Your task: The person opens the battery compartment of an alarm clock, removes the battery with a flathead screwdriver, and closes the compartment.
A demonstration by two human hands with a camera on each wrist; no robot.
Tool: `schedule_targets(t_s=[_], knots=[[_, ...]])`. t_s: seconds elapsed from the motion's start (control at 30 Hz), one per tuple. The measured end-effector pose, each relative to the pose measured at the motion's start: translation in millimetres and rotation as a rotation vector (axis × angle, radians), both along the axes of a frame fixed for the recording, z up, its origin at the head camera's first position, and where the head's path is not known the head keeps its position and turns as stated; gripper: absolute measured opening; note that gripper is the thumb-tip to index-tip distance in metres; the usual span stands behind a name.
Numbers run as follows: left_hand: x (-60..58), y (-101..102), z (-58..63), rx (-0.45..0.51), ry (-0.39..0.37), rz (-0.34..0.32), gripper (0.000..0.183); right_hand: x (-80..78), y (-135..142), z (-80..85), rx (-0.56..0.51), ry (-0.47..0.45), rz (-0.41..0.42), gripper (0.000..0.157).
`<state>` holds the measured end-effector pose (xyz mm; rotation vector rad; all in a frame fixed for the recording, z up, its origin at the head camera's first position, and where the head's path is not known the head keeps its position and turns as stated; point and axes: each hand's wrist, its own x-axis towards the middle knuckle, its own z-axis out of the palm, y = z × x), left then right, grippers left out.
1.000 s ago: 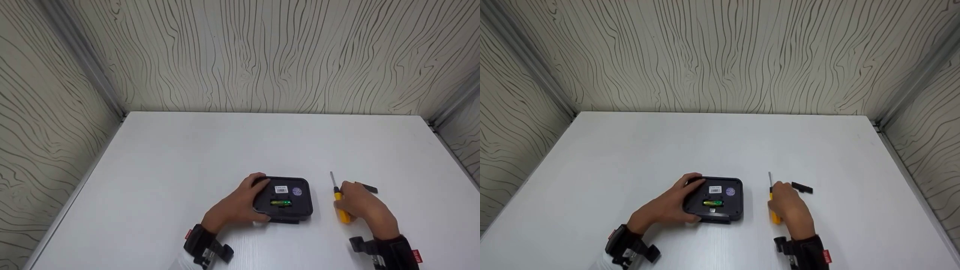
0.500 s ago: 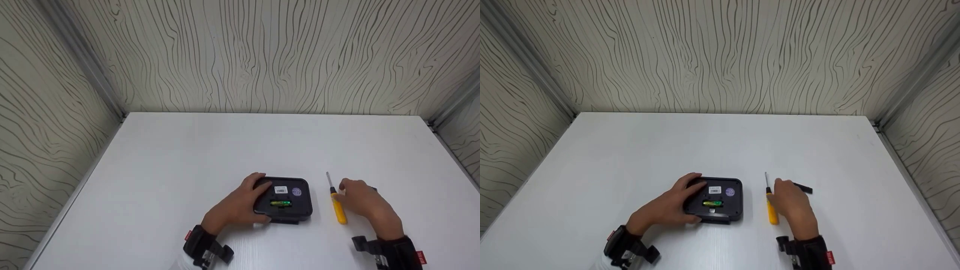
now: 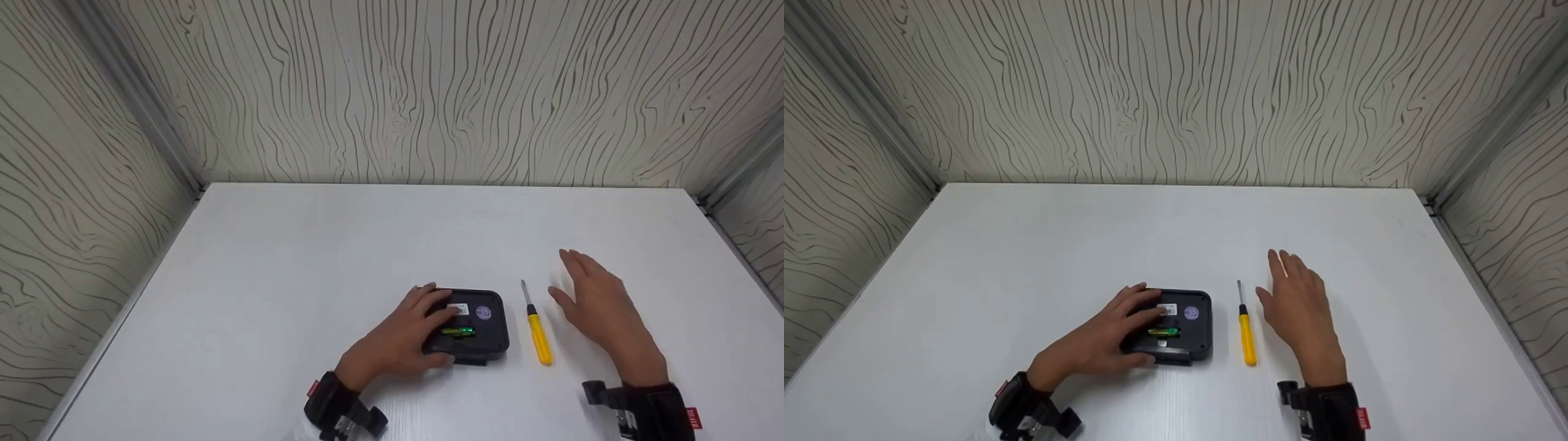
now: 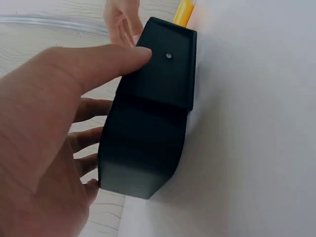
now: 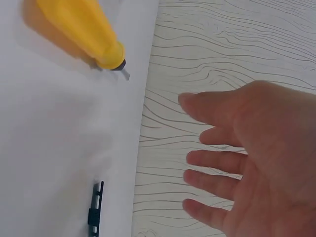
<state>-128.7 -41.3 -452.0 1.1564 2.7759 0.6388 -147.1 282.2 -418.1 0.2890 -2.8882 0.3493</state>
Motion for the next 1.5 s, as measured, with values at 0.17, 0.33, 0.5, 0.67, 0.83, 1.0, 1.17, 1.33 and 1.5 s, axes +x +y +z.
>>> schedule_targets(t_s=[0.17, 0.33, 0.5, 0.67, 0.83, 1.0, 1.17, 1.33, 1.5], knots=[[3.5, 6, -1.6, -0.023, 0.099, -0.052, 0.061, -0.8, 6, -0.4, 0.04, 0.114, 0.005, 0.072], [7.1, 13, -2.3, -0.068, 0.127, -0.076, 0.059, -1.4, 11, -0.8, 0.045, 0.104, -0.027, 0.08], [10.8, 20, -2.0, -0.143, 0.135, -0.085, 0.061, -2.3, 17, -5.6, 0.089, 0.126, -0.038, 0.085], [12.9, 23, -2.7, -0.18, 0.163, -0.086, 0.061, -3.8, 22, -8.7, 0.109, 0.134, -0.043, 0.091], [14.0, 25, -3.4, -0.189, 0.216, -0.078, 0.056, -3.9, 25, -9.5, 0.122, 0.117, -0.045, 0.092], [15.5, 25, -1.3, -0.201, 0.271, -0.069, 0.048, -2.7, 26, -9.8, 0.121, 0.113, -0.047, 0.091], [16.4, 27, 0.3, -0.237, 0.328, -0.056, 0.043, -1.9, 26, -9.5, 0.121, 0.11, -0.052, 0.091], [17.1, 28, 0.4, -0.248, 0.377, -0.035, 0.039, -1.5, 25, -8.8, 0.131, 0.121, -0.041, 0.091], [16.6, 27, 0.1, -0.196, 0.414, -0.022, 0.035, -1.0, 25, -7.7, 0.147, 0.119, -0.04, 0.09]])
